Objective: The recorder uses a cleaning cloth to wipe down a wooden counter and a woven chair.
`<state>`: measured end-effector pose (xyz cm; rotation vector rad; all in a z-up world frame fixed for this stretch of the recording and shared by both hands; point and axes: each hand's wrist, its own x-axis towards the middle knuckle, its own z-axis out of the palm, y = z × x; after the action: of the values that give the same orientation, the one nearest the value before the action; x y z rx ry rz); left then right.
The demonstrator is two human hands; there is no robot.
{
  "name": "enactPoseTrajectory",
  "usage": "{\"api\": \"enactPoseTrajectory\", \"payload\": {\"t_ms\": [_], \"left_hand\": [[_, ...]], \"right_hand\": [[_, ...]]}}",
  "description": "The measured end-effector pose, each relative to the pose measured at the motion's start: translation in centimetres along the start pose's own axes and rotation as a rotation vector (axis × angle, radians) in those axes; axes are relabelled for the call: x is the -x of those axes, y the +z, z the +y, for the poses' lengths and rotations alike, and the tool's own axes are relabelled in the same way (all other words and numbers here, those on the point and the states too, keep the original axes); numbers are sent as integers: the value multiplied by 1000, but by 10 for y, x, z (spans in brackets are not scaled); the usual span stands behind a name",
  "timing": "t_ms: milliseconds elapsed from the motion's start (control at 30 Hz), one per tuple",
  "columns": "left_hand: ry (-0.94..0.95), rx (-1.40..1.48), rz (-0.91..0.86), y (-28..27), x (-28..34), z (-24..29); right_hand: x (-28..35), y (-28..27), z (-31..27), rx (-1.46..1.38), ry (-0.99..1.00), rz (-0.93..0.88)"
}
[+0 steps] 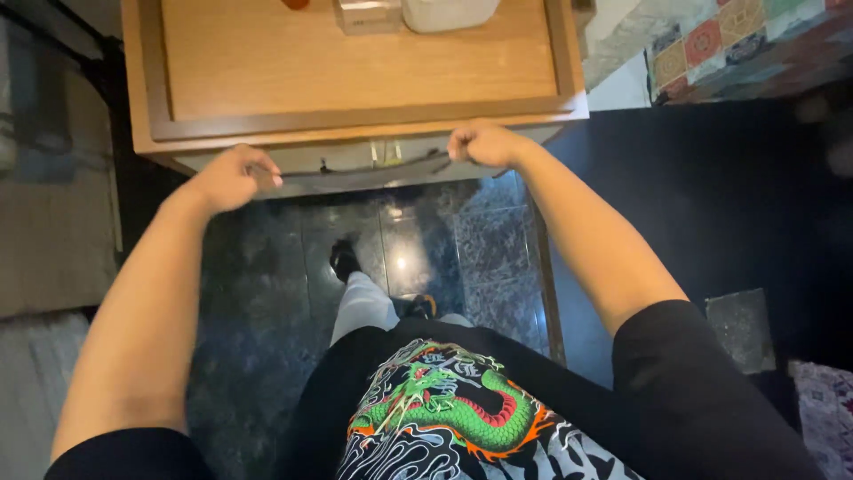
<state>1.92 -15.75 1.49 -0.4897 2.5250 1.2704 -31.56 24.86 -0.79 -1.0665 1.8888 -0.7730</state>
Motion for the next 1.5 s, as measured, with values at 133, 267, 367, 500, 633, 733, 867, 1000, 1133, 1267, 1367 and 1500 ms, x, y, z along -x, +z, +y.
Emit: {"api": "enactPoseTrajectory", "payload": {"t_ms": [133,267,367,500,633,733,867,1000,1133,1267,1367,1500], "left_hand": [[156,57,220,-98,-6,53],[354,-1,470,-192,-18,83],[465,-57,536,-234,-8,103],[579,-142,594,-249,6,104],[537,-99,562,-195,-2,53],[507,-85,511,-127,-20,-11],[189,-211,371,-75,-34,-50],[-13,-34,238,-80,-67,-64],[-80,129,259,-106,-118,-53],[-212,4,291,-115,-162,-53],[-303,-137,155,-114,-171,-68],[-333,-285,17,-113,-170,-57]], "right_hand": [[-50,-53,-74,-187,-41,226],[-73,-105,-192,-115,-157,527],[-81,-122,-230,-196,-257,573],[-84,-100,-242,-214,-345,663],[-93,-12,-182,-223,-110,702],[-107,68,-110,-223,114,686],[-117,126,-46,-371,198,601],[-133,103,-49,-125,252,609],[-183,51,-60,-238,203,647],[-221,21,-54,-128,141,586],[-227,20,-48,-78,-1,442],[-207,15,-83,74,-104,445]]}}
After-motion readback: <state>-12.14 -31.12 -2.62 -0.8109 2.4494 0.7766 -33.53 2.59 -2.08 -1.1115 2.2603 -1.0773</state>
